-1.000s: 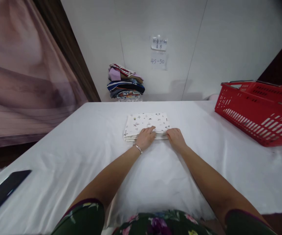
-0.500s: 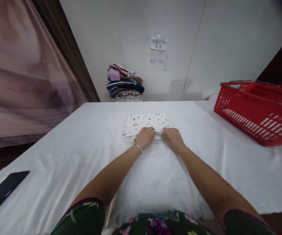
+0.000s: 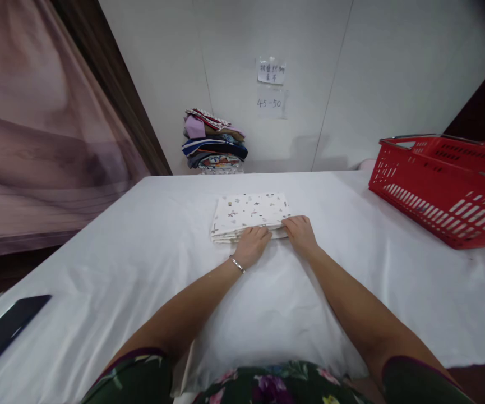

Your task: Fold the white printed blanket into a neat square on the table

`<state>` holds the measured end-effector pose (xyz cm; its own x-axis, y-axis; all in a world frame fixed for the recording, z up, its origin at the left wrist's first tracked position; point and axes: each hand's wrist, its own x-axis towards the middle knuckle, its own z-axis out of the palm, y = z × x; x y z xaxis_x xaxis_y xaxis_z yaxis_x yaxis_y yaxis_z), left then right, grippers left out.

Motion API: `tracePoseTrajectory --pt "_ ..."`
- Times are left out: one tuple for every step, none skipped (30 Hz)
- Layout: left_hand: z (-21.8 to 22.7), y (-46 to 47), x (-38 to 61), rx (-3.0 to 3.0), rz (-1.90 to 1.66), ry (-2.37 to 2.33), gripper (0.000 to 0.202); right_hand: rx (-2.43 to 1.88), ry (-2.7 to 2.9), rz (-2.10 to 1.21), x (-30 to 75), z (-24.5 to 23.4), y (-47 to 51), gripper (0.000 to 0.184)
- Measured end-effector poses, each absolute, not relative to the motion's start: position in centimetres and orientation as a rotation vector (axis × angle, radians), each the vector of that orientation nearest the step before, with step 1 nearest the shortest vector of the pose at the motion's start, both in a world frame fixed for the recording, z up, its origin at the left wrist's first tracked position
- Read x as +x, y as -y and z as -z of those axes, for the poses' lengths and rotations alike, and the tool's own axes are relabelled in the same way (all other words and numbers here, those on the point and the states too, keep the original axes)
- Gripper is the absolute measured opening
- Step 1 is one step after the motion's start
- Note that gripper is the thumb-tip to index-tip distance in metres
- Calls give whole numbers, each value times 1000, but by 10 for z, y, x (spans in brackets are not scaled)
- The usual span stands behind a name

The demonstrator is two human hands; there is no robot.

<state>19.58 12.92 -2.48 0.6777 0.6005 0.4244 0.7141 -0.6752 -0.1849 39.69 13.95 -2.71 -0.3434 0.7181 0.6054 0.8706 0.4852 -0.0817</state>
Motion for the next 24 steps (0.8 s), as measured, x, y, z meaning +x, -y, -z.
tracePoseTrajectory --pt "25 -130 197 -2537 460 1066 18 -1305 2151 346 397 27 -140 17" --pt "24 -132 198 -2522 444 1085 16 -1307 2151 346 397 27 -139 17" --pt "23 -134 199 -2513 426 1086 15 -1309 2153 345 397 26 -139 17" --pt "21 -137 200 -2510 413 1075 15 -1311 2156 342 397 26 -139 17" --pt "19 -139 201 -2509 410 1063 17 -1312 2161 337 398 26 -139 17" --pt "17 -142 202 -2506 419 1059 18 -1312 2165 331 398 26 -138 17" --pt "15 -143 202 -2500 439 1062 20 -1310 2168 327 398 26 -138 16" --pt "14 -145 202 -2493 465 1069 20 -1306 2169 323 398 26 -138 16" --pt "13 -146 201 -2489 492 1076 21 -1300 2169 320 399 26 -137 16" --pt "12 -147 201 -2489 515 1079 20 -1295 2169 316 399 26 -137 16" --pt "13 -148 200 -2494 532 1077 20 -1290 2168 312 399 27 -137 16" --pt "13 -148 199 -2503 546 1075 19 -1286 2169 307 399 27 -137 17" --pt "14 -149 199 -2512 558 1074 18 -1283 2171 301 399 28 -137 17" --pt "15 -149 198 -2517 570 1080 18 -1282 2174 294 399 28 -137 17" --pt "16 -149 199 -2517 580 1093 17 -1282 2175 289 399 28 -137 18" --pt "17 -150 199 -2516 586 1110 16 -1281 2175 284 400 29 -137 18" --pt "18 -151 200 -2514 589 1131 15 -1280 2175 281 400 29 -137 17" --pt "18 -151 201 -2513 589 1151 15 -1281 2177 277 400 29 -137 17" --pt "17 -152 202 -2513 588 1169 16 -1283 2182 271 400 28 -137 17" --pt "16 -153 204 -2515 584 1184 17 -1285 2188 263 400 28 -137 17" --pt "15 -154 205 -2518 578 1196 19 -1286 2192 255 400 28 -136 17" --pt "14 -154 206 -2520 570 1207 20 -1286 2194 248 399 27 -136 17" --pt "13 -155 208 -2523 557 1216 20 -1285 2194 243 399 26 -135 17" --pt "11 -155 208 -2528 541 1224 19 -1281 2195 243 398 26 -134 18"
